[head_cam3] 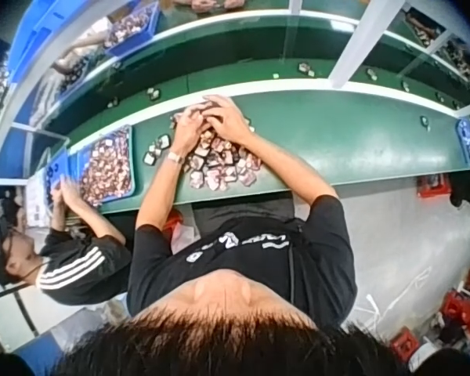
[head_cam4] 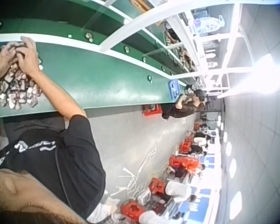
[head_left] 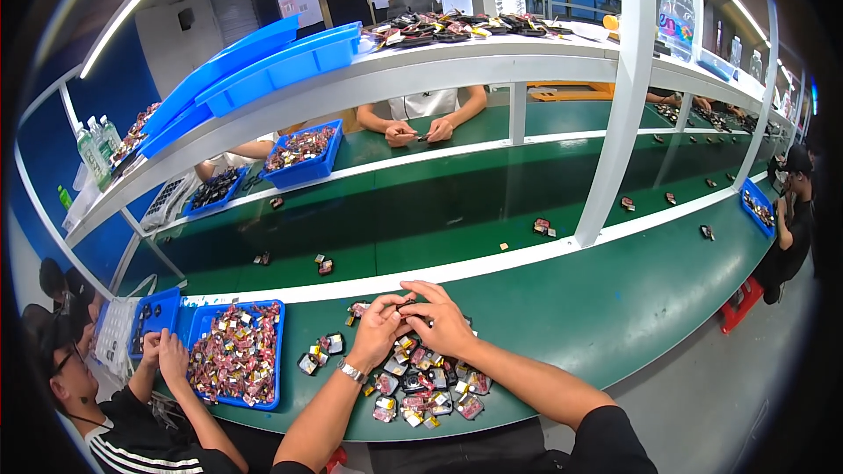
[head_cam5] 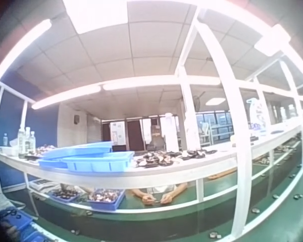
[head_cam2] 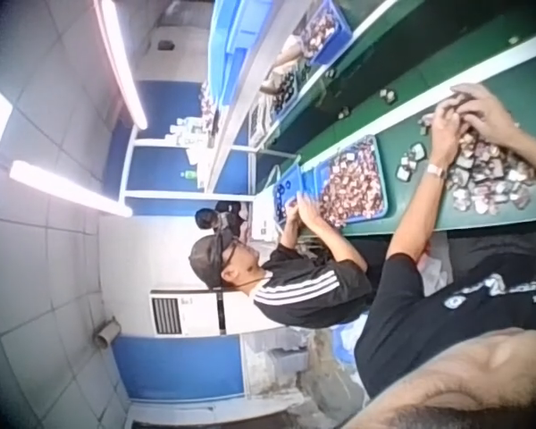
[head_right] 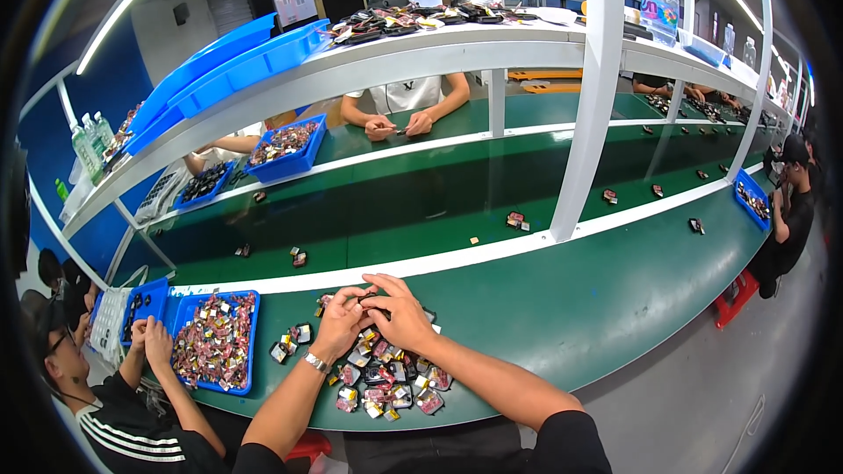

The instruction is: Sorting and arranging small square electronic components or packaged goods on an assembly line workbench.

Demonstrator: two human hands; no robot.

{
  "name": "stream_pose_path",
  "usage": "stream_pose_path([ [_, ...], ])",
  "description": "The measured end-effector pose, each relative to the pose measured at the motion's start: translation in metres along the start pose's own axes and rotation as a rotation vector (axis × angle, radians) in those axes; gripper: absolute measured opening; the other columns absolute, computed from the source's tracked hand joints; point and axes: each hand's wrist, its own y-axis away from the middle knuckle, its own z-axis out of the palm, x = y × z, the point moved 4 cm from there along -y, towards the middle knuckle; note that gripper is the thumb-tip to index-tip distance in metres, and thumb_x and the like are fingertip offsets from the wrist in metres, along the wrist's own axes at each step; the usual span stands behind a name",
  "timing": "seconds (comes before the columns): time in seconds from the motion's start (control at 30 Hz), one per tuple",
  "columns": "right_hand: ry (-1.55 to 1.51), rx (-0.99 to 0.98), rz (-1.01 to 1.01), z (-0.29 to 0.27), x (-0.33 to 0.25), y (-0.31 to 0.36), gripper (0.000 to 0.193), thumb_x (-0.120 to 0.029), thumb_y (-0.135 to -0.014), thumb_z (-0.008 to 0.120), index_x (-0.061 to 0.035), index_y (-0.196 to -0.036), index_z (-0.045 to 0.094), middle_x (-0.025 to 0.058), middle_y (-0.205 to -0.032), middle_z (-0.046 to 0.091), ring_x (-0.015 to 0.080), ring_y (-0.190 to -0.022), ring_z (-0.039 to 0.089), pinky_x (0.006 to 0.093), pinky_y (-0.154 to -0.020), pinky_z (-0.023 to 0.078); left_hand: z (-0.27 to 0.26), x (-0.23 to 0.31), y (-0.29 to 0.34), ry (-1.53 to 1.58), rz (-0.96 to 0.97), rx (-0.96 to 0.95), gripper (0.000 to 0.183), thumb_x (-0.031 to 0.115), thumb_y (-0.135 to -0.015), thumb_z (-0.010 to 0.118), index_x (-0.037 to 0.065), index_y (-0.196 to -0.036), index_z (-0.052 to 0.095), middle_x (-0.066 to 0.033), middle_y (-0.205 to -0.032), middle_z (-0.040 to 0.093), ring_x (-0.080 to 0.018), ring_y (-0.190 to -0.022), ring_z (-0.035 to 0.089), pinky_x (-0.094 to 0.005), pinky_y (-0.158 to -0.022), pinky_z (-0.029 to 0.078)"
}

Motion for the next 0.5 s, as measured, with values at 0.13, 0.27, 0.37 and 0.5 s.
stream_pose_path([
  [0.13, 0.01, -0.029, -0.003, -0.001, 0.0, 0.003, 0.024, -0.003, -0.076, 0.068, -0.0058, -0.1, 0.071, 0.0105, -0.132, 0.055, 0.033, -0.127, 0.045, 0.0413, -0.107, 0.036, -0.002, 0.0, 0.0, -0.015, 0.017, 0.012, 0.022, 0.003, -0.097, 0.05, 0.003, -0.119, 0.047, -0.0147, -0.131, 0.054, -0.0226, -0.112, 0.06, -0.0376, -0.094, 0.053],
  [0.27, 0.09, 0.027, -0.068, -0.005, -0.015, 0.001, 0.021, -0.005, -0.079, 0.066, -0.0032, -0.1, 0.068, 0.0129, -0.126, 0.057, 0.0338, -0.121, 0.049, 0.0406, -0.1, 0.042, -0.002, 0.001, 0.0, 0.01, 0.026, 0.014, 0.024, 0.003, -0.098, 0.047, 0.002, -0.122, 0.046, -0.0132, -0.127, 0.056, -0.0195, -0.11, 0.06, -0.0334, -0.091, 0.055],
  [0.37, 0.179, 0.119, -0.107, -0.006, -0.018, -0.001, 0.013, -0.003, -0.078, 0.067, -0.004, -0.091, 0.067, 0.0082, -0.107, 0.06, 0.0287, -0.104, 0.057, 0.0365, -0.084, 0.05, 0.001, 0.002, -0.001, 0.038, 0.021, -0.012, 0.025, 0.003, -0.099, 0.046, 0.001, -0.123, 0.045, -0.0122, -0.123, 0.058, -0.0195, -0.11, 0.06, -0.0336, -0.092, 0.054],
  [0.5, 0.237, 0.147, -0.106, -0.004, -0.015, -0.003, 0.012, -0.004, -0.077, 0.068, -0.0044, -0.089, 0.066, 0.0074, -0.101, 0.06, 0.0278, -0.095, 0.059, 0.036, -0.078, 0.051, 0.005, 0.003, -0.001, 0.009, -0.004, 0.019, 0.025, 0.003, -0.099, 0.045, 0.002, -0.124, 0.045, -0.0118, -0.12, 0.06, -0.019, -0.109, 0.061, -0.034, -0.093, 0.054],
])
